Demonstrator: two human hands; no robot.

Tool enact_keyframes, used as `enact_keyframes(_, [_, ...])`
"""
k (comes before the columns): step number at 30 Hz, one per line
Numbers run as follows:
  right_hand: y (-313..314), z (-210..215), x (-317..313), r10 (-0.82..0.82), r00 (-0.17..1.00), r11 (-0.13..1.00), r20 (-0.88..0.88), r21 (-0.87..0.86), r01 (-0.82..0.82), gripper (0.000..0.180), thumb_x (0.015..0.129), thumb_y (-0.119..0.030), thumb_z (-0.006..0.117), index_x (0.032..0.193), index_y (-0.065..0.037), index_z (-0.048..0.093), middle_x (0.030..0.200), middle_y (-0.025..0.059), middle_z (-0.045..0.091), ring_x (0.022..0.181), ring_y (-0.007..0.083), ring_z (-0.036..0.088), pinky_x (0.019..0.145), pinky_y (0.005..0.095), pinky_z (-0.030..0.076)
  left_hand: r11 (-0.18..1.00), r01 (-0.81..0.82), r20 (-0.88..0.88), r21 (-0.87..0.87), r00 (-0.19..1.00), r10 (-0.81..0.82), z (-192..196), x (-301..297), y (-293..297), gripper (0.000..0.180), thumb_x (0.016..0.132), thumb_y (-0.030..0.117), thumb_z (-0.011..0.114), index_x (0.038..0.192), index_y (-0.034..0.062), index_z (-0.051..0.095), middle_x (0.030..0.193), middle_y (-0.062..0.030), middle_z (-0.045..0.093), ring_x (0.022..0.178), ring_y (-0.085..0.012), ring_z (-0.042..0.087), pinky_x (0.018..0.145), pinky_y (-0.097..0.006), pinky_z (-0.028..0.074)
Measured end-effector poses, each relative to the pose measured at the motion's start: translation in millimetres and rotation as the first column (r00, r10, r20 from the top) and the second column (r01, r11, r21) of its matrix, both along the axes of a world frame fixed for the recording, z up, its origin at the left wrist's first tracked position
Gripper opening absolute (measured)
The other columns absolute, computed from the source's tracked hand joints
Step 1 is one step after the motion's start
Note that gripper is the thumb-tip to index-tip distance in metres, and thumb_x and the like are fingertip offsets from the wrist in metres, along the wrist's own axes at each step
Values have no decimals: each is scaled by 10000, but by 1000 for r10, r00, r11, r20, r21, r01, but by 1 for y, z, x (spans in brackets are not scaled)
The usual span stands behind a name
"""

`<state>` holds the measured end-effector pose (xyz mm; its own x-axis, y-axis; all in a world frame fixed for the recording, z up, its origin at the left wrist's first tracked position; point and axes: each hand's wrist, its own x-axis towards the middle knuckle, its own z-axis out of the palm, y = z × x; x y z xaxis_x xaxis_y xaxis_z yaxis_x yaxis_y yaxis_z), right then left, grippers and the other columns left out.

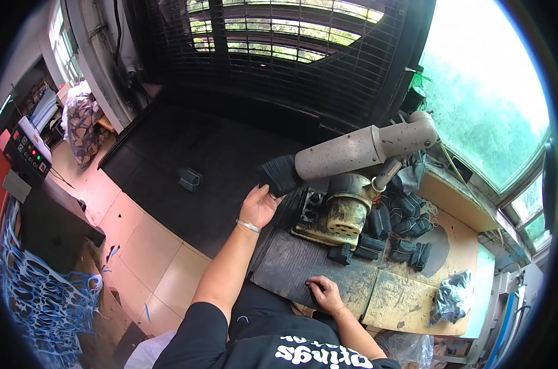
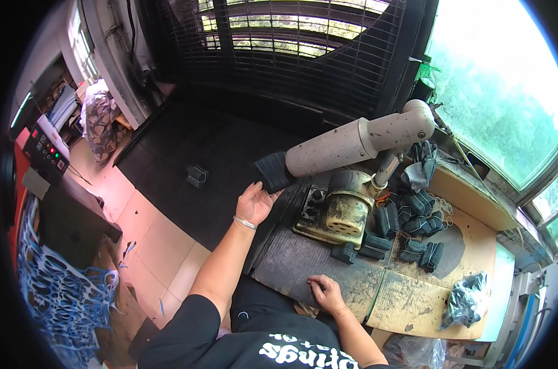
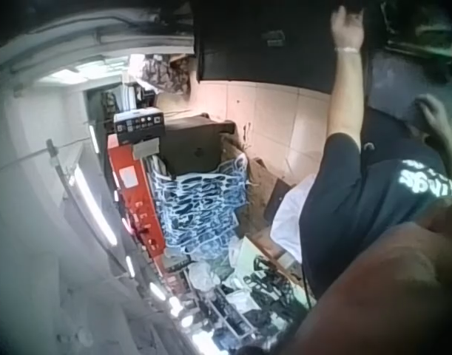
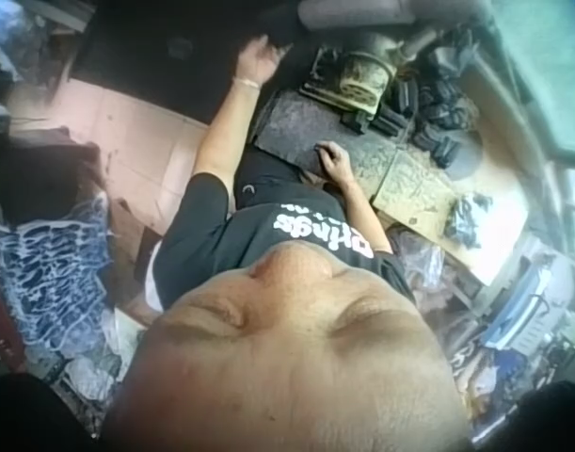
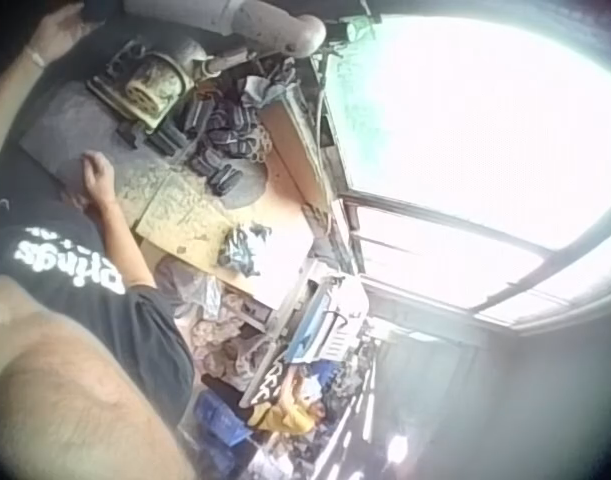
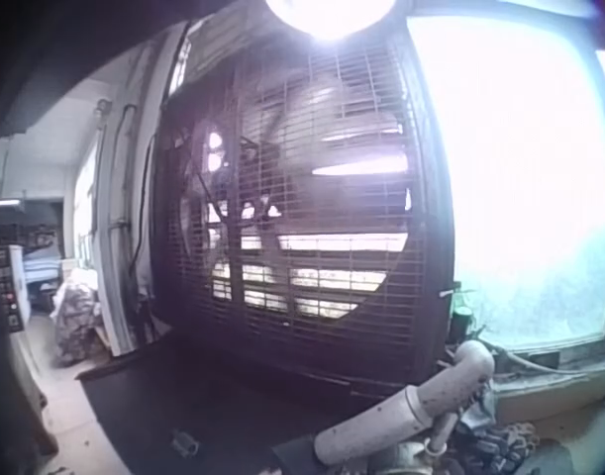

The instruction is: Grinding the edges of shoe sole components using an industrial rotating grinder machine.

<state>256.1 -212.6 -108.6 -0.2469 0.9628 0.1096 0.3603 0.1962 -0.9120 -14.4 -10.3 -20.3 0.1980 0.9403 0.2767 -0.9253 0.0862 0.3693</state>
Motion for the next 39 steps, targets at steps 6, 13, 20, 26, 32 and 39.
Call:
enact_keyframes(6, [1, 2, -1, 11, 1000, 1000, 13, 14, -11, 124, 901, -15, 619, 1006, -2, 683, 915, 118, 716, 866, 219, 704, 791, 302, 542, 1000, 24, -7, 5, 1000, -24, -12, -3, -2, 303, 954, 86, 514, 1222, -8, 619, 1327, -167, 612, 1281, -304, 548, 1146, -501, 348])
enact_keyframes(13, [1, 4, -3, 15, 1000, 1000, 16, 13, -15, 136, 896, -16, 623, 1016, -8, 686, 920, 125, 716, 871, 247, 705, 796, 318, 542, 998, 68, -12, -8, 998, -68, -22, -7, -7, 322, 958, 66, 514, 1259, -14, 595, 1334, -165, 608, 1292, -308, 540, 1155, -521, 332])
enact_keyframes(20, [1, 2, 0, 13, 999, 999, 46, 39, -15, 125, 904, -27, 619, 1008, -4, 684, 913, 122, 716, 865, 230, 704, 791, 307, 541, 991, -4, -45, -132, 999, -2, -8, 2, -15, 157, 937, 16, 585, 1075, 31, 657, 959, -84, 741, 817, -204, 733, 849, -397, 597])
enact_keyframes(26, [1, 4, -2, 12, 1000, 1000, 15, 23, -12, 143, 886, -16, 635, 1019, -19, 687, 911, 129, 713, 862, 275, 703, 783, 333, 543, 998, 3, -61, -64, 998, -7, -23, -10, 4, 202, 944, 48, 555, 1103, 1, 670, 1141, -127, 702, 1148, -248, 641, 1100, -454, 424])
enact_keyframes(32, [1, 2, -1, 12, 1000, 1000, 19, 27, -13, 141, 887, -21, 633, 1017, -21, 688, 915, 130, 715, 862, 276, 705, 779, 332, 544, 999, -16, -53, -52, 998, 13, -4, -10, 9, 143, 941, 55, 566, 950, 22, 705, 981, -106, 730, 957, -203, 694, 1045, -436, 473])
enact_keyframes(39, [1, 2, 0, 17, 999, 1000, 36, 14, -18, 136, 907, -28, 613, 1018, -9, 687, 920, 117, 716, 868, 226, 706, 790, 302, 542, 987, -127, -81, -99, 990, 119, 22, -4, 15, 128, 937, 65, 579, 943, 28, 701, 957, -96, 724, 886, -180, 688, 1069, -450, 450])
